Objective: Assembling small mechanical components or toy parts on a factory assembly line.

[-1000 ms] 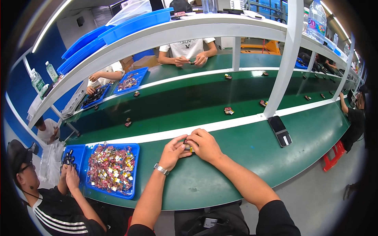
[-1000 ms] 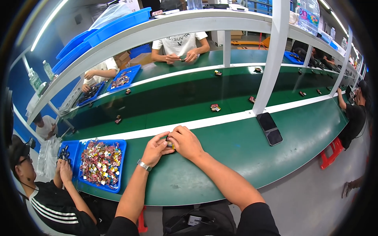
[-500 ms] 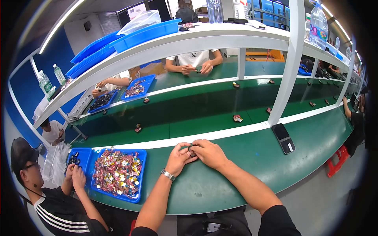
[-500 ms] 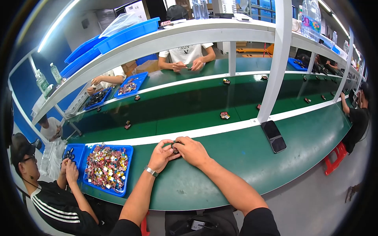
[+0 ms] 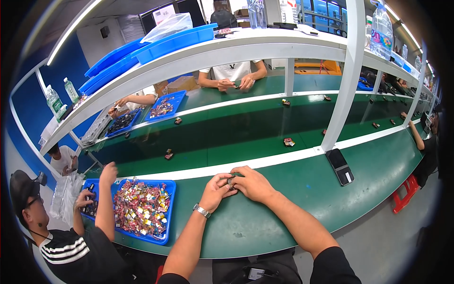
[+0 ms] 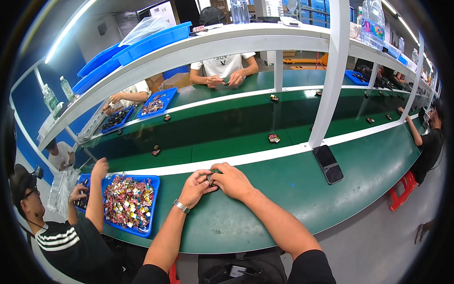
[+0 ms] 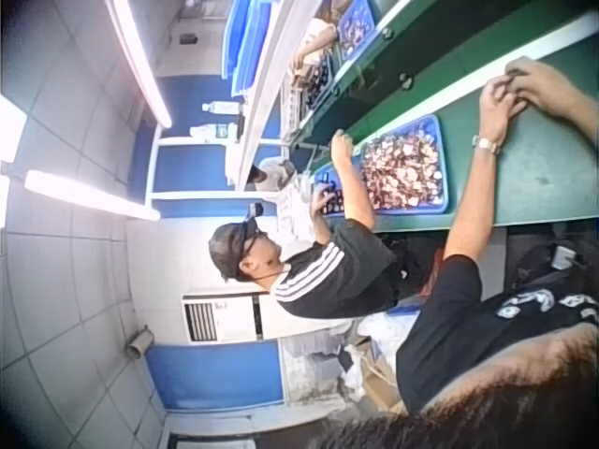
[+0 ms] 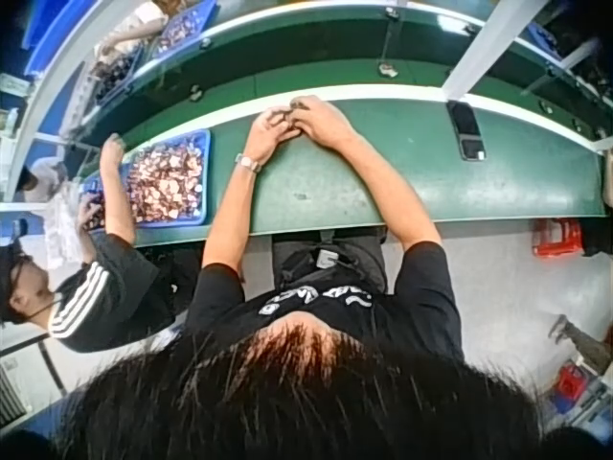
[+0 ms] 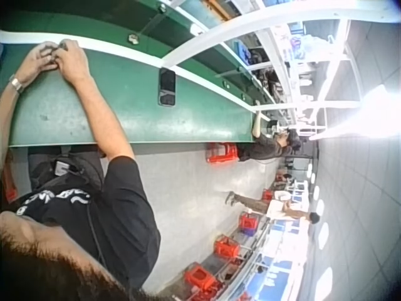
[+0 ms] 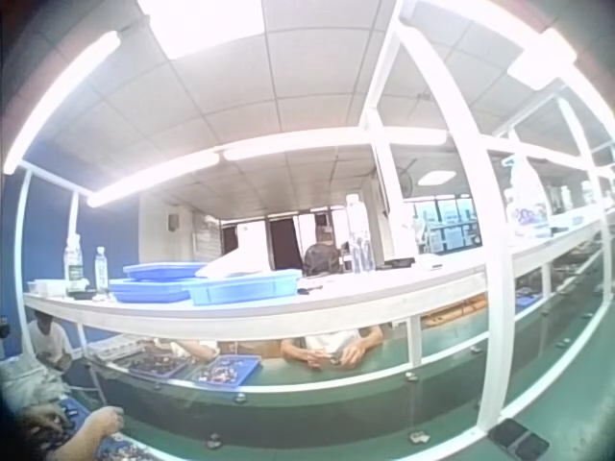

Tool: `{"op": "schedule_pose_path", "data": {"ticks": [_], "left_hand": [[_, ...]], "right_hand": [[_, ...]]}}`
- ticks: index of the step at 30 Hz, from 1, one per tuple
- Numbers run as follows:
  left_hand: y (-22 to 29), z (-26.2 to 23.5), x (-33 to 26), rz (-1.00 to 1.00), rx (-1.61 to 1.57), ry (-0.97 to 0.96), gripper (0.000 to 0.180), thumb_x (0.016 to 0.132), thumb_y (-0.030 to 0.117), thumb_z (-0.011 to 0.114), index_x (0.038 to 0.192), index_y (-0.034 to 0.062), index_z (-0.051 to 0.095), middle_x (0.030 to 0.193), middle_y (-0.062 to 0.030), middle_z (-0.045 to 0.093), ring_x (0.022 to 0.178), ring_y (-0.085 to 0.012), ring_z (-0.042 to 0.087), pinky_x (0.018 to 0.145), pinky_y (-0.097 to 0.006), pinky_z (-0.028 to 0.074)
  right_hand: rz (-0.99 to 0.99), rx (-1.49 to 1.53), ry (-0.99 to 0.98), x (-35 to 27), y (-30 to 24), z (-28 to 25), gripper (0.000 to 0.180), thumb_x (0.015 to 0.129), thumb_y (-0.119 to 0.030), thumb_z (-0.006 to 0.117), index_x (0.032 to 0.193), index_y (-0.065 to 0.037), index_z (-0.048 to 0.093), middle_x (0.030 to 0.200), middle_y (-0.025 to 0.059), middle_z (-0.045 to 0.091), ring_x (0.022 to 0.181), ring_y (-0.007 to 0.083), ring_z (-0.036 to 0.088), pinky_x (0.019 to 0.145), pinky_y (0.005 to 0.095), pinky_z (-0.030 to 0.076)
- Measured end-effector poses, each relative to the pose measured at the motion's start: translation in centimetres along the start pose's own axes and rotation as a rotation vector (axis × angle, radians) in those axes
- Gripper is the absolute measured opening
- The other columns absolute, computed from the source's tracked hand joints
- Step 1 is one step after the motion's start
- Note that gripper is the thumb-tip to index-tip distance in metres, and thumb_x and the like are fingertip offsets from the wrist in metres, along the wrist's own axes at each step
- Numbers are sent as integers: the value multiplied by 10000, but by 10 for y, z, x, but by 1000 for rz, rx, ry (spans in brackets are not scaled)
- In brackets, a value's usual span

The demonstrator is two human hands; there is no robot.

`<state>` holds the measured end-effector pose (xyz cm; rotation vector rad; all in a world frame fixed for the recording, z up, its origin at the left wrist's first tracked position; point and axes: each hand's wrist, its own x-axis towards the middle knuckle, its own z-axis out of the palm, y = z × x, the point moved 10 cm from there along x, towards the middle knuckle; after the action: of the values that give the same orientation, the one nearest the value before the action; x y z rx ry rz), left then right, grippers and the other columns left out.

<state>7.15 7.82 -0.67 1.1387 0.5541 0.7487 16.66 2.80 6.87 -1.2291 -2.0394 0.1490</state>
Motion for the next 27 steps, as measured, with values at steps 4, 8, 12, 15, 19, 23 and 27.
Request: {"op": "schedule_pose_path", "data": {"ticks": [4,8,12,15,19,23,27], "left_hand": [[1,2,-1,8,8,-55,400,886,-71,540,1265,2,436,1204,-140,577,1082,-220,612,955,-402,540],[4,3,-4,18,-3,-59,388,887,-56,560,1249,6,436,1204,-138,575,1082,-223,612,956,-401,542],[4,5,-3,10,-15,-74,355,907,-42,544,1242,8,437,1196,-135,576,1081,-225,613,951,-402,545],[3,3,-2,-12,20,-46,328,927,-24,525,1241,13,439,1188,-132,579,1072,-226,616,948,-404,545],[5,5,-4,-3,-12,-54,332,932,-5,533,1249,29,440,1175,-129,587,1064,-221,618,935,-406,549],[6,3,-4,31,-16,-45,306,935,5,541,1225,45,450,1168,-132,592,1066,-224,619,920,-405,555],[2,-1,-2,39,-22,-44,247,940,19,550,1170,51,466,1147,-130,601,1065,-226,622,905,-403,561]], "right_hand": [[75,99,5,-2,7,2,89,822,-110,661,902,-80,688,1164,40,584,1108,249,541,906,375,480],[115,177,-12,0,10,5,114,835,-118,652,927,-68,697,1185,59,599,1137,260,532,945,373,458],[115,238,-52,-1,11,6,104,847,-117,642,908,-41,681,1209,64,594,1159,264,526,961,376,453],[110,314,-42,-1,16,10,92,853,-104,634,904,-36,668,1221,80,591,1164,281,525,978,390,440],[171,413,7,-2,23,13,85,855,-87,628,900,-21,656,1200,108,596,1082,285,570,944,379,459],[247,559,-7,-3,27,16,84,865,-77,624,907,-12,657,1184,100,602,963,217,612,853,332,498],[361,766,-32,-7,40,32,89,904,-31,592,949,7,659,1199,74,588,945,139,605,819,287,505]]}}
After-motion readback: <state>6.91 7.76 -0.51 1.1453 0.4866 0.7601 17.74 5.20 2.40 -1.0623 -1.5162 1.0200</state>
